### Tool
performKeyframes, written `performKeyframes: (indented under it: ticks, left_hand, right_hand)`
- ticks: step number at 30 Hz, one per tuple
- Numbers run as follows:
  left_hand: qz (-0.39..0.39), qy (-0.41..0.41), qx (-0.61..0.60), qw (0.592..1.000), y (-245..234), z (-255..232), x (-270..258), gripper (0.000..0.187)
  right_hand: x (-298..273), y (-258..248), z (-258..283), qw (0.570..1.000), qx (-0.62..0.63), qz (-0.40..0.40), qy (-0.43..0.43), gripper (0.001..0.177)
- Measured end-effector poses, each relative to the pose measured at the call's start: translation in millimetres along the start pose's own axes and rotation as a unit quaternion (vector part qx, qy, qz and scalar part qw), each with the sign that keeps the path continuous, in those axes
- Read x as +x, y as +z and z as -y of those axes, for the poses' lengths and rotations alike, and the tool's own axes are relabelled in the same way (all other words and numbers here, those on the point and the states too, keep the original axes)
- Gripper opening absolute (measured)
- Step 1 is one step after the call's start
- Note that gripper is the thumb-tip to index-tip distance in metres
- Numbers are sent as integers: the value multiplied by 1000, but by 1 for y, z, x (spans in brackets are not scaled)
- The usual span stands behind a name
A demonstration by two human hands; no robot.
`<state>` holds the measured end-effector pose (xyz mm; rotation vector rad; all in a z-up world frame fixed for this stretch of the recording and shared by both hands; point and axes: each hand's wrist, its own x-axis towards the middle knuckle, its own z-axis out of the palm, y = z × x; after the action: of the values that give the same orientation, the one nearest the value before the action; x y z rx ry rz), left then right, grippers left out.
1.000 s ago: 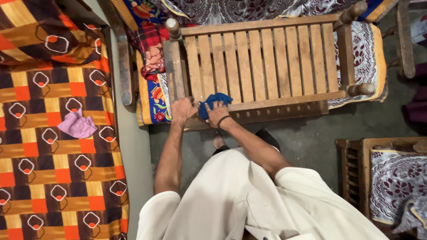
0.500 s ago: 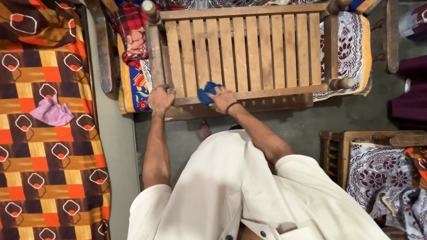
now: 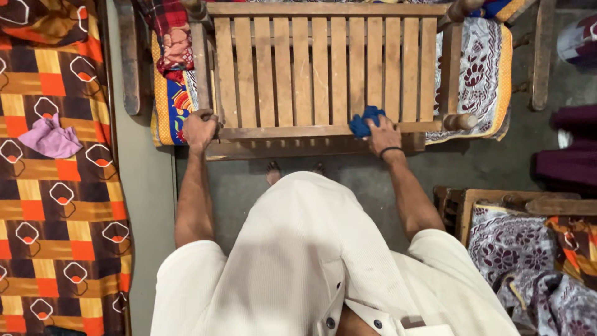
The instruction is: The person wipes the slats and frame of a wooden chair using a blue cloth. They move around the chair to clean different sides and sections, including the legs and armrests.
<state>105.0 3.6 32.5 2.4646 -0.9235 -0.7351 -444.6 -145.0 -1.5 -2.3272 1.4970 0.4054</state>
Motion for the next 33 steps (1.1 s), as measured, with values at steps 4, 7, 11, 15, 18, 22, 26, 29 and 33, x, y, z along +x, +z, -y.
performKeyframes:
  ticks: [4,7,11,15,18,22,26,29,33]
  left_hand:
    - [1,-14,-28,1000,-4,-1,2,42]
    - [-9,10,-28,1000,0,5,2,43]
    - [4,49,4,999,-1,7,3,44]
    - [41,34,79,995,-8,-1,4,38]
    - [63,21,133,989,-13,-17,5,34]
    - [103,36,152,982,-20,-22,8,32]
    - [130,44,141,980,-18,-14,18,34]
    - [150,78,149,974,-18,-11,26,36]
    - [145,72,114,980,-25,-13,20,36]
  right_hand:
    - [1,8,-35,1000,-3,-18,19,70]
    - [10,5,-43,999,20,14,33,70]
    - [23,3,-43,996,44,59,54,75]
    - [25,12,-44,993,91,45,65,75]
    - [27,16,-35,992,63,40,104,76]
    - [20,20,-16,983,95,4,155,78]
    - [13,20,0,981,105,-55,154,79]
    - [8,23,17,972,121,-105,169,72]
    - [18,30,48,956,146,-84,239,80]
